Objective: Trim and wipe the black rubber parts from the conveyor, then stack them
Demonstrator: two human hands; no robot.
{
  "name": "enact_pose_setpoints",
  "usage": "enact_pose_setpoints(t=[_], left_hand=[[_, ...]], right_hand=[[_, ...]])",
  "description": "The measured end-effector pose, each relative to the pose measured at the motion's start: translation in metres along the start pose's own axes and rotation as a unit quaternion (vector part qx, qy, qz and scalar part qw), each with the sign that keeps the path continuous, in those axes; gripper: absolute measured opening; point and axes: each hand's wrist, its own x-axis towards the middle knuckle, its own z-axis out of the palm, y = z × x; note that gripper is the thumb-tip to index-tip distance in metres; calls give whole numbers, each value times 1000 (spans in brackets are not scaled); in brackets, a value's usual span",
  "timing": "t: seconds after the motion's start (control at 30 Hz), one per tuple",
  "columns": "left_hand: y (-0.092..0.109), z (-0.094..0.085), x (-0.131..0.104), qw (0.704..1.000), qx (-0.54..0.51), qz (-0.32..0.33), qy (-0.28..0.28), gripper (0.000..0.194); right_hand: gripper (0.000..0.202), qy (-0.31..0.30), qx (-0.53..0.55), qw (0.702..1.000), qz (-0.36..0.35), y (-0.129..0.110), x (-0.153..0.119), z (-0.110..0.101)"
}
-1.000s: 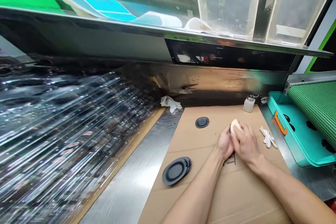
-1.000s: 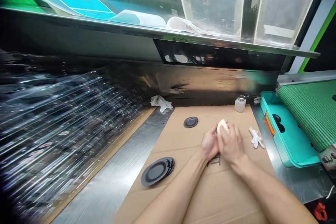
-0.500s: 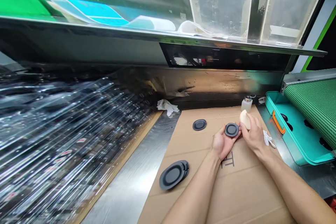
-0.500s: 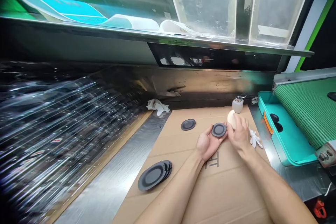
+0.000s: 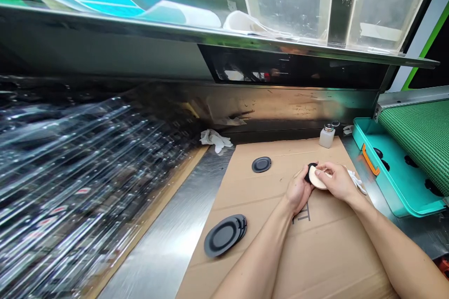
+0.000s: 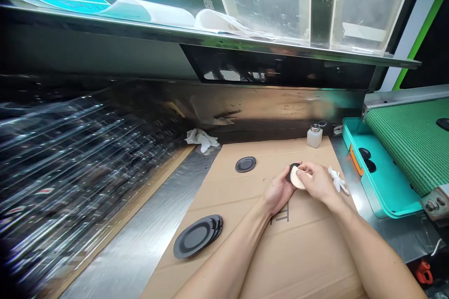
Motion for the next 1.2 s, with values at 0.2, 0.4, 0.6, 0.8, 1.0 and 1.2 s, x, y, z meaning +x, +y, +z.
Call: enact_pose_setpoints(t=[0.2, 0.4, 0.6, 0.8, 1.0, 1.2], left_hand=[[4, 1, -2, 999, -19, -30, 26, 34], [5, 1, 0, 998, -22, -27, 57, 34], [4, 0, 0, 997, -26, -27, 64, 38], [1, 1, 0, 998, -20, -20, 65, 37], [6, -5, 4, 997, -47, -39, 52, 38], [9, -6, 6, 997, -28, -37, 55, 36]], right_hand=[[21, -79, -3, 996, 28, 9, 4, 1], [23, 85, -226, 970, -7, -5, 0, 13], [30, 57, -365, 929, 34, -15, 3, 26], [27, 46, -363, 929, 61, -19, 1, 19], [28, 31, -353, 935, 26, -17, 0, 30], [29, 72, -342, 934, 75, -2, 9, 16]])
